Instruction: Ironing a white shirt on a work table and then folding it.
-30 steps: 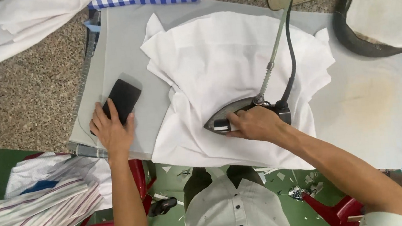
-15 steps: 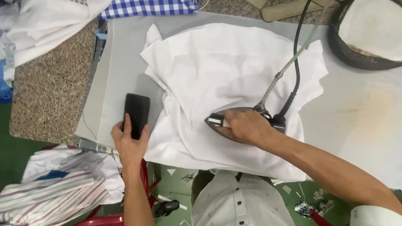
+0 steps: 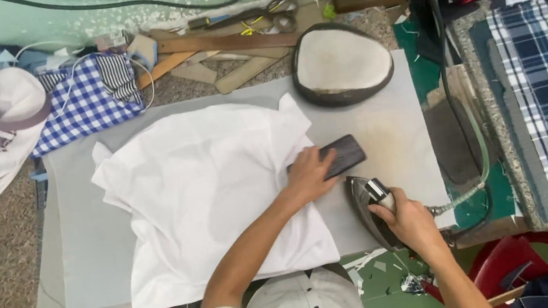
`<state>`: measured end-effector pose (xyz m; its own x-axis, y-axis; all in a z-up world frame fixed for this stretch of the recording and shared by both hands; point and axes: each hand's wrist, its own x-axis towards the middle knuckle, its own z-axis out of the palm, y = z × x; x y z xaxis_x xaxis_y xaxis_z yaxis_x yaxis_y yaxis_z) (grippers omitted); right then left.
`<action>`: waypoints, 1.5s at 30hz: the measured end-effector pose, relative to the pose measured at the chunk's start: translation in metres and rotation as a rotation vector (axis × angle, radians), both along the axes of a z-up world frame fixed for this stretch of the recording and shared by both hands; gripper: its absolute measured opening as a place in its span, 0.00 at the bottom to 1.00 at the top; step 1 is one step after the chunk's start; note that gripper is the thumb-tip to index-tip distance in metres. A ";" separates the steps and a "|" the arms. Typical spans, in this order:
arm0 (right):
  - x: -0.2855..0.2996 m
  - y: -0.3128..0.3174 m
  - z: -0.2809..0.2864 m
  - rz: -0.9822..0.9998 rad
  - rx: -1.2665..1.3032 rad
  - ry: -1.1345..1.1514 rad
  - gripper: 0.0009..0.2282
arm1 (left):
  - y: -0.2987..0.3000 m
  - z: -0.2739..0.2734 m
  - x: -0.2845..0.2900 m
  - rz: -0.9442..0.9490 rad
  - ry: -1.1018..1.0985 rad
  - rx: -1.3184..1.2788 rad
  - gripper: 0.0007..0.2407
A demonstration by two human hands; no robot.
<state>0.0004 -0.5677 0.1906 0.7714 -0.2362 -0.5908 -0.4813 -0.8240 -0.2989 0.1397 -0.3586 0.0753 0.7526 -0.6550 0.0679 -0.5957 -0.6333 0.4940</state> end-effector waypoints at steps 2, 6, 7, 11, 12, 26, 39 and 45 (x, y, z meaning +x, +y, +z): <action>-0.003 -0.013 -0.016 -0.013 0.025 -0.042 0.29 | -0.063 -0.015 0.018 -0.131 0.074 0.190 0.29; 0.014 -0.023 -0.045 -0.004 -0.027 -0.023 0.26 | -0.087 -0.050 0.050 -0.214 0.038 0.102 0.20; 0.019 -0.026 -0.053 -0.008 -0.036 -0.052 0.28 | -0.076 -0.053 0.057 -0.178 -0.040 -0.121 0.16; 0.061 -0.027 -0.044 -0.043 -0.010 -0.088 0.24 | 0.078 -0.071 0.134 0.109 -0.594 -0.347 0.05; 0.071 -0.028 -0.044 -0.059 -0.005 -0.120 0.27 | 0.123 -0.079 0.161 0.293 -0.490 -0.146 0.14; -0.005 -0.009 -0.088 0.383 -0.844 -0.898 0.20 | 0.230 -0.030 0.212 0.254 0.101 0.803 0.18; -0.046 0.164 -0.084 0.474 -0.110 -1.046 0.27 | 0.552 0.147 -0.268 1.456 -0.057 -0.576 0.20; -0.111 0.323 -0.088 0.720 0.372 -0.872 0.24 | 0.515 0.182 -0.524 2.099 0.178 -0.860 0.28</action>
